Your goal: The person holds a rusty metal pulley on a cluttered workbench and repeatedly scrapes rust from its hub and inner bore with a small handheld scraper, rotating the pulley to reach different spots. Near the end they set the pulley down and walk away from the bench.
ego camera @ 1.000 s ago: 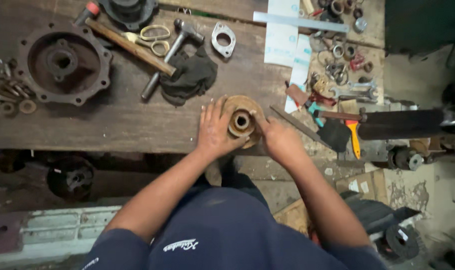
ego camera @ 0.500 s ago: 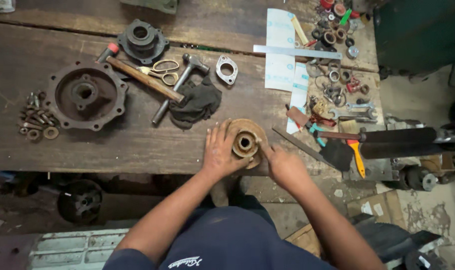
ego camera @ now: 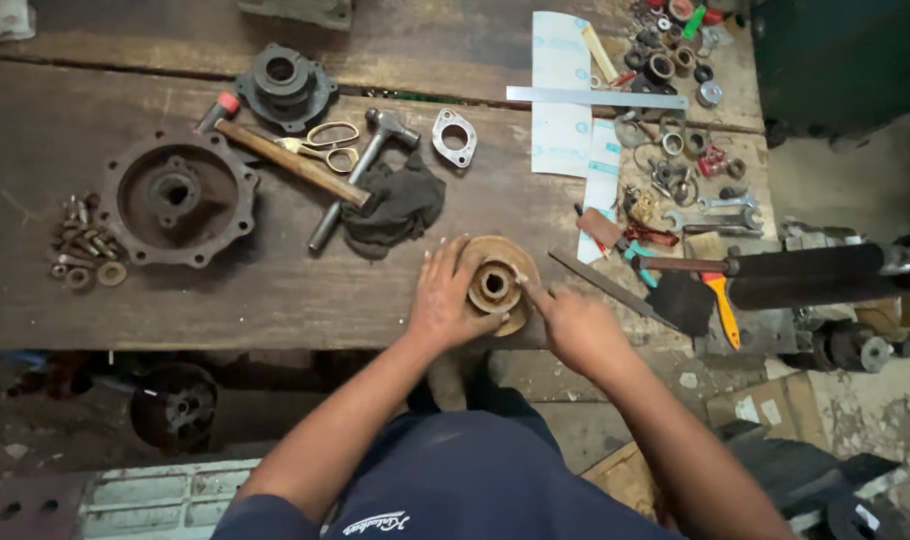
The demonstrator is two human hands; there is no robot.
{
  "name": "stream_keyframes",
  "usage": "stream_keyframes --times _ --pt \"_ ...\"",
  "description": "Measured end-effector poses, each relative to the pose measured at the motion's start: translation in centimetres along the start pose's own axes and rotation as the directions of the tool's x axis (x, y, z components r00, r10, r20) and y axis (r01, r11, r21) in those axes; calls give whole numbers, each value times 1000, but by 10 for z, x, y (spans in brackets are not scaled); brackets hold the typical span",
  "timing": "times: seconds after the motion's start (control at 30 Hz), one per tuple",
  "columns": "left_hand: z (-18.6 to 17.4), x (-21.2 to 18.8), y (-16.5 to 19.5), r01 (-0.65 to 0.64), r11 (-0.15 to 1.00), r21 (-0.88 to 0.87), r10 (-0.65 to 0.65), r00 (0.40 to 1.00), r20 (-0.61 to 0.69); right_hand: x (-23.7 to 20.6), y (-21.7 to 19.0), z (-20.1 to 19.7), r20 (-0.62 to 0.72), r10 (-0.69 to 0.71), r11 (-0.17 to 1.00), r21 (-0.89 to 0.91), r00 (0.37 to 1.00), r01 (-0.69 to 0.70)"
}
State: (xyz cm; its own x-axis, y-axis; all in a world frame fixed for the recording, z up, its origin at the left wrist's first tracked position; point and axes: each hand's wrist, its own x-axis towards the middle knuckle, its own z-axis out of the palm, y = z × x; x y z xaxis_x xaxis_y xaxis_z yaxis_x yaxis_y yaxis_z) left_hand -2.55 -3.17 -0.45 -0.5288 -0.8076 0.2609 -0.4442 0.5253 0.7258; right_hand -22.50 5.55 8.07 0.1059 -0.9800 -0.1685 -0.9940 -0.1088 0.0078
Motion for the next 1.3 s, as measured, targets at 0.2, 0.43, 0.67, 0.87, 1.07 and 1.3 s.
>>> stream_keyframes --times 0.2,0.43,0.67,0.87,1.07,1.3 --pt "-8 5 -1 -27 999 -36 28 999 22 8 -4 -8 16 -19 998 54 1000 18" --pt "-21 17 -9 -98 994 -58 104 989 102 3 1 2 21 -27 1000 -7 999 28" --pt "-32 34 -25 -246 962 -122 268 936 227 1 -4 2 67 0 999 -50 998 4" --pt "-35 43 -26 -308 948 -77 316 901 298 -2 -3 1 -3 -46 997 -56 999 46" --pt "-37 43 -24 -305 949 -76 313 896 314 -6 -8 -3 4 11 1000 -2 1000 -11" --pt "-38 42 -21 -313 946 -78 322 902 287 -9 -5 -4 26 7 1000 27 1000 -8"
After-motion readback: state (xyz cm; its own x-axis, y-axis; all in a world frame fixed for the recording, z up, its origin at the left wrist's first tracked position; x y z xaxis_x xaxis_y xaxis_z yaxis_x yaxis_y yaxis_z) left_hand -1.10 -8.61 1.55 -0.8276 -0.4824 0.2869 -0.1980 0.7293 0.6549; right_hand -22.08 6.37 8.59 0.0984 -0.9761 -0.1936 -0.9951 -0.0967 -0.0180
